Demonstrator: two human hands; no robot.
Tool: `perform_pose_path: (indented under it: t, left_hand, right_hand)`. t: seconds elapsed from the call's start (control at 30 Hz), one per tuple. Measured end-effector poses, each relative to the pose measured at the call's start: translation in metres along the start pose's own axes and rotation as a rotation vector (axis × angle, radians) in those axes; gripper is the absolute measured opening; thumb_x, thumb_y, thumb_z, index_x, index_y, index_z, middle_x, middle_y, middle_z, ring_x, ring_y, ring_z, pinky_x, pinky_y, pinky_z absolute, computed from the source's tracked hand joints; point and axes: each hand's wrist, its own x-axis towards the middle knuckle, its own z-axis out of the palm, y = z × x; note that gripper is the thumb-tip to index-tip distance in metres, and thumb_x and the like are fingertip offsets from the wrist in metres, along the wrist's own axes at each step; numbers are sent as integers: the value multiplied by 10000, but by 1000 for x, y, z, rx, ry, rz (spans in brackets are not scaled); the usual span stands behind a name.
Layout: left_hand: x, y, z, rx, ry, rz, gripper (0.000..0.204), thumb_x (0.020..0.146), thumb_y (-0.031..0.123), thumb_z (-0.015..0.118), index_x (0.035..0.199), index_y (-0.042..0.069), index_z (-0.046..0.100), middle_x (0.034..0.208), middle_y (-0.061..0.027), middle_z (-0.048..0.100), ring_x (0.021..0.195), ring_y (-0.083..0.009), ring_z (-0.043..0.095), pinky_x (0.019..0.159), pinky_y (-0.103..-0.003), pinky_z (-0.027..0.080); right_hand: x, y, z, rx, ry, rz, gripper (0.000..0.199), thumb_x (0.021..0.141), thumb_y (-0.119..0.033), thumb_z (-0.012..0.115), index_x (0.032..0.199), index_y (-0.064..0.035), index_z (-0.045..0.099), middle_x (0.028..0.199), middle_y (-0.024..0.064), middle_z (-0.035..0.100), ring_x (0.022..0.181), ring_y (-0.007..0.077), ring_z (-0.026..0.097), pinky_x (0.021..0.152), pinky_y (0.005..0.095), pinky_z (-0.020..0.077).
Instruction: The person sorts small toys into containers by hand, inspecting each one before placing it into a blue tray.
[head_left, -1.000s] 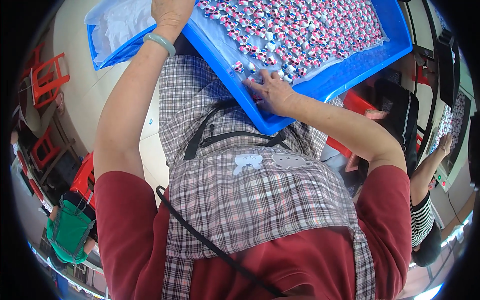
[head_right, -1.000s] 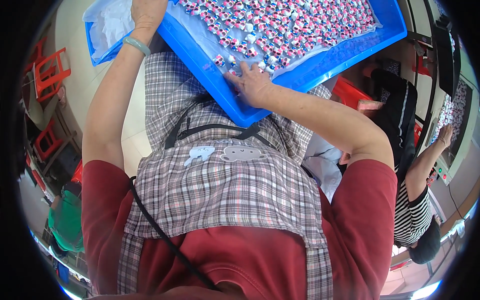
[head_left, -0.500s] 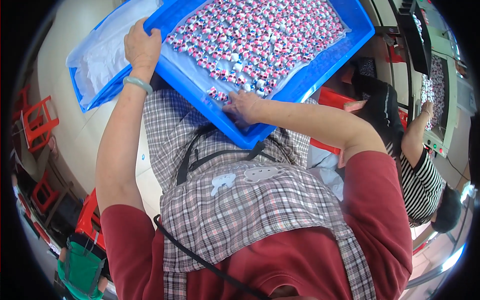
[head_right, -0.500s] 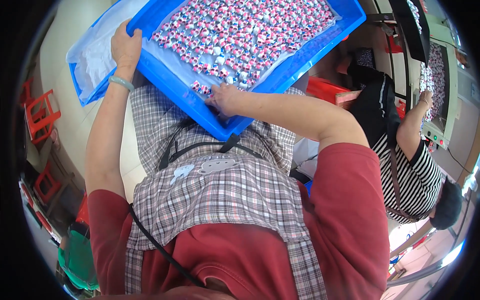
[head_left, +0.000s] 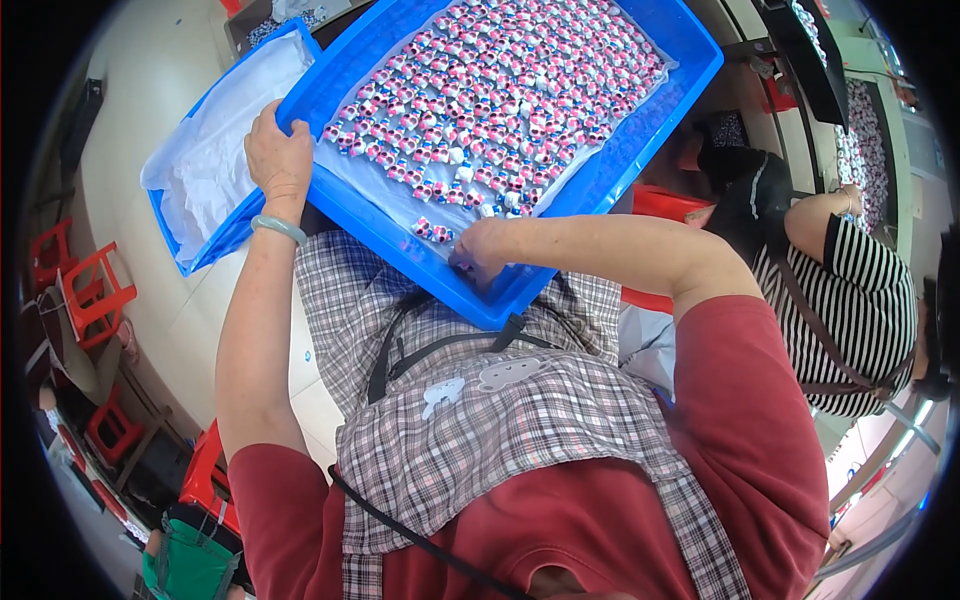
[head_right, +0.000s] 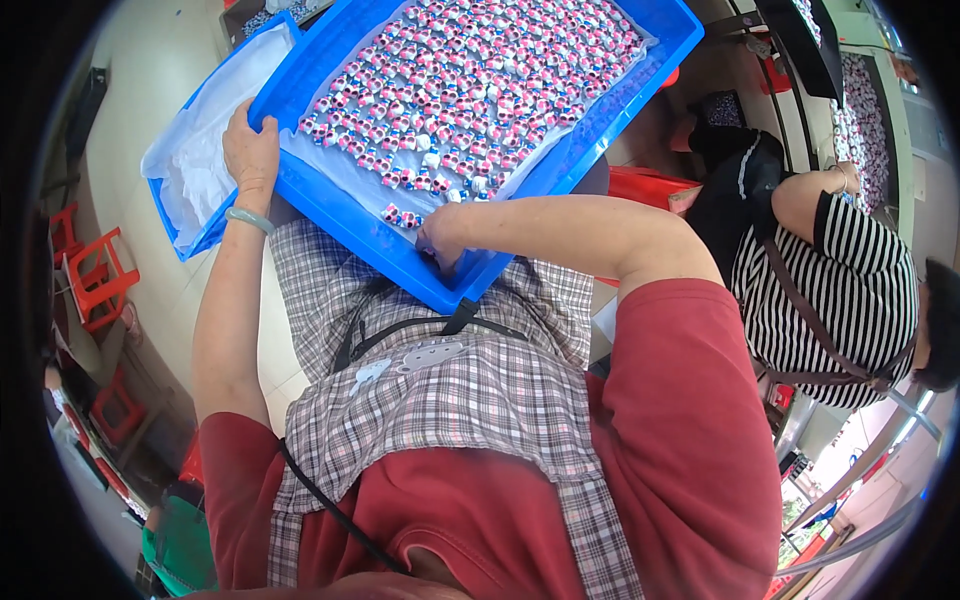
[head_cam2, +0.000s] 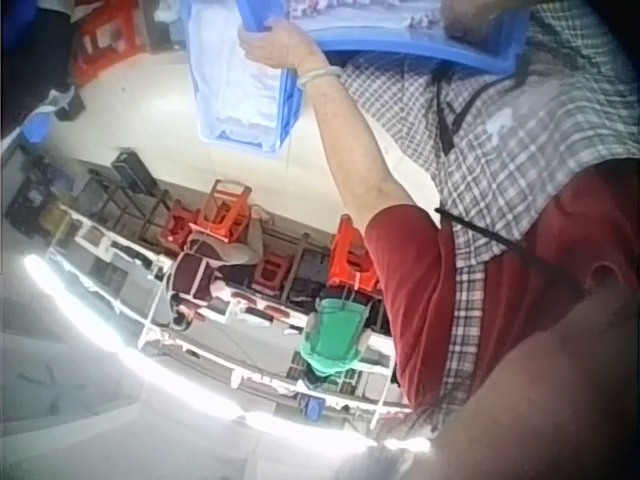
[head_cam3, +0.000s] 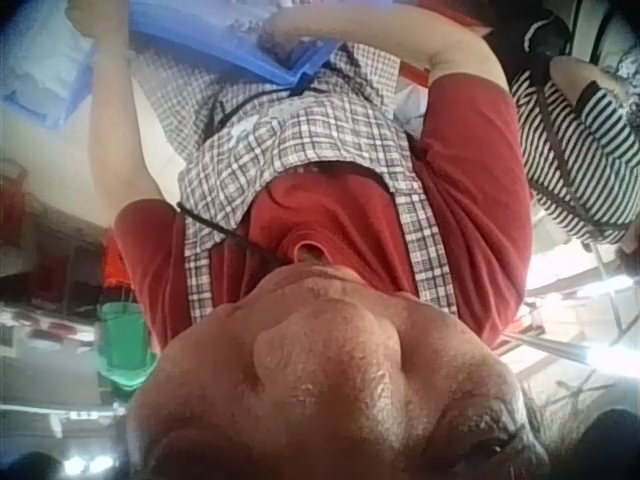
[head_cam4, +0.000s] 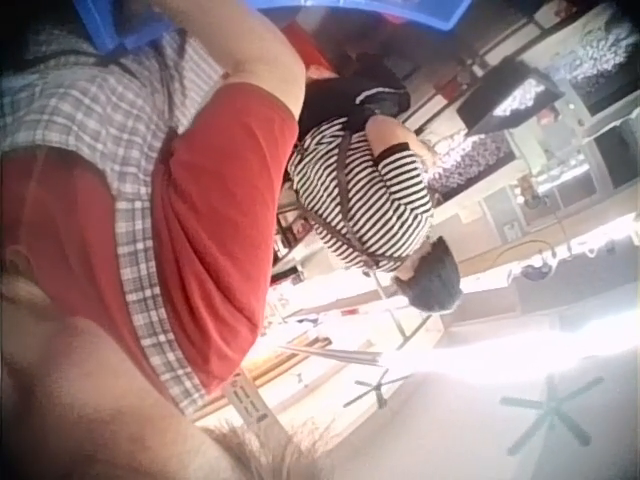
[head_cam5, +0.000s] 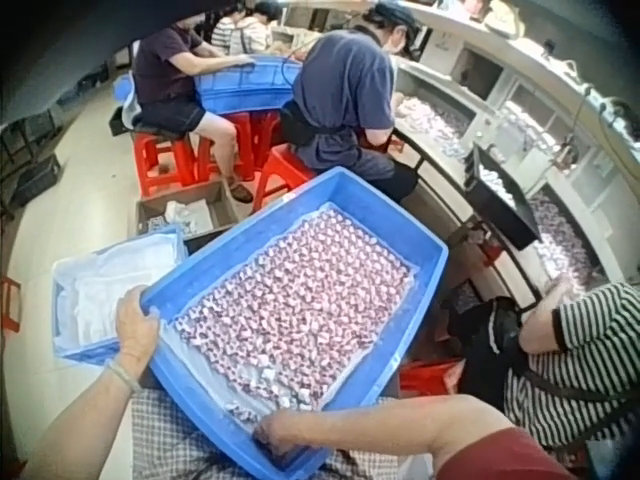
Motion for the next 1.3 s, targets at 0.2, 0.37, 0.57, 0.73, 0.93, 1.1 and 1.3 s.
perform_pose_path:
  t: [0.2,0.37,0.57,0.73,0.93,1.1,1.3]
  left_hand:
    - [9,4,6,-162,30,138,375,823,196,648,1148,8,638,1127,-220,657,1065,-409,593,969,-479,439]
    - [-3,-22,-1,-90,19,128,430,849,134,625,1254,-2,573,1201,-207,620,1101,-403,557,977,-479,421]
    - [-8,-12,-1,-74,-9,54,427,826,102,628,1241,12,579,1204,-184,619,1086,-385,555,969,-468,432]
    - [-2,-15,-3,-52,-13,26,426,826,97,626,1240,10,578,1206,-178,618,1077,-382,554,972,-466,431]
    - [6,-8,2,-52,-19,34,438,826,94,621,1253,7,572,1210,-187,617,1109,-378,548,990,-457,424]
    - [-2,-20,-13,-41,-41,-29,444,835,106,622,1261,-6,565,1211,-208,614,1118,-381,557,997,-455,426]
    - [-3,-33,4,-57,-67,115,437,870,145,621,1259,-45,561,1230,-253,609,1154,-412,561,1018,-459,416]
  right_hand:
    - [-21,13,12,125,143,-102,428,700,-345,689,1105,-207,698,941,118,718,889,338,692,766,450,551]
    - [15,16,33,147,248,-306,305,696,-306,686,948,-137,714,845,143,700,801,358,676,684,473,531]
    - [10,26,28,416,285,-256,327,714,-290,729,1008,-147,720,850,95,689,813,269,665,681,419,525]
    - [-67,26,-25,1134,263,-263,292,789,-286,727,1056,-172,694,845,-24,638,728,95,591,470,261,458]
    - [-245,121,-70,1481,1089,-467,376,873,-380,701,1127,-111,632,1077,31,637,988,141,607,835,324,510]
    - [-406,270,-116,1617,1821,-651,331,955,-300,603,1116,-12,581,929,109,616,813,209,634,641,301,558]
    - [-558,480,-99,1459,2465,506,275,927,-281,653,1080,-60,594,1025,78,607,967,204,620,737,389,539]
